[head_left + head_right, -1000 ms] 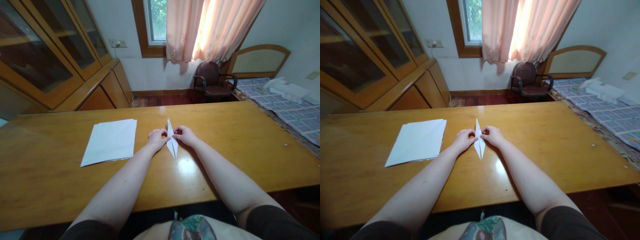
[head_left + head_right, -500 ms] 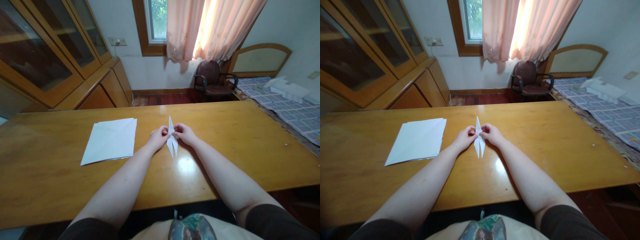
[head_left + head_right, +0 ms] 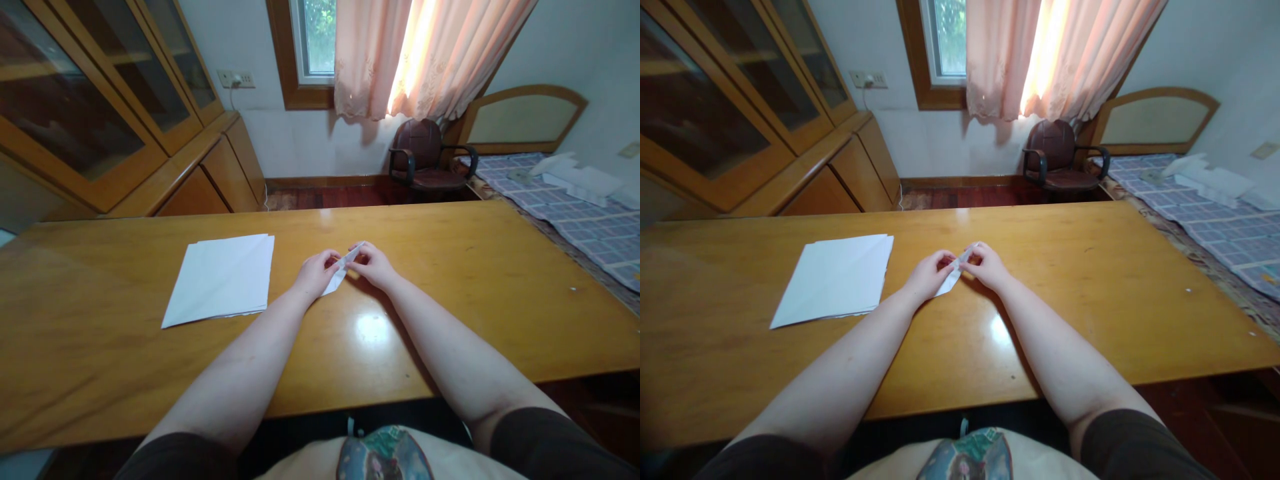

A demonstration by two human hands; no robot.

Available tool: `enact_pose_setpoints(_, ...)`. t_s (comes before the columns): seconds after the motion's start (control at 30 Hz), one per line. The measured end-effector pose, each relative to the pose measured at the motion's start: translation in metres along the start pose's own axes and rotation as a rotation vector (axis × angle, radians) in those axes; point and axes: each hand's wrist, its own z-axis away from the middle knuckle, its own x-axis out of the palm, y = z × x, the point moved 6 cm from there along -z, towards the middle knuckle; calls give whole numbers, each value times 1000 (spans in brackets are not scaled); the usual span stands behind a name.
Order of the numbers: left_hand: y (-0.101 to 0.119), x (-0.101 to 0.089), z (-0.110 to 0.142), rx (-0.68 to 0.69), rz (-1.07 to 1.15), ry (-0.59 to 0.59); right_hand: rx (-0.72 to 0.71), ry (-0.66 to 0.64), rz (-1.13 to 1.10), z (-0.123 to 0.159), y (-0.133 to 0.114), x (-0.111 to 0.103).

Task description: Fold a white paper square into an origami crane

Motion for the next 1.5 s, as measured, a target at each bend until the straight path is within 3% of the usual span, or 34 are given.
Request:
enact_pose_setpoints(0.13, 18, -10, 8, 16, -320, 77, 66, 98, 11, 0, 8, -3)
enact_pose_setpoints(0.33, 29, -4, 18, 18, -443, 9, 251, 165, 2, 1, 20, -8)
enact_pose_setpoints(0.63, 12, 3, 9, 60, -433, -73, 121, 98, 388, -1, 5, -11)
enact_pose_setpoints(0.83, 6, 1, 9, 52, -464, 5, 34, 164, 635, 2, -4, -23)
enact_pose_setpoints(0.9, 2, -1, 8, 36, -466, 41, 4, 102, 656, 1, -4, -24)
enact_pose_setpoints(1.03, -4, -1, 5, 30, -426, -15, -178, -277, 532, 2, -6, -4)
enact_pose_setpoints(1.13, -1, -1, 4, 43, -425, -35, -240, -401, 477, 4, -6, 2)
enact_pose_setpoints(1.27, 7, 2, 7, 79, -415, -77, -231, -419, 478, 5, -3, 3)
enact_pose_setpoints(1.5, 12, 8, 12, 151, -338, -192, -254, -336, 510, 4, -5, 1)
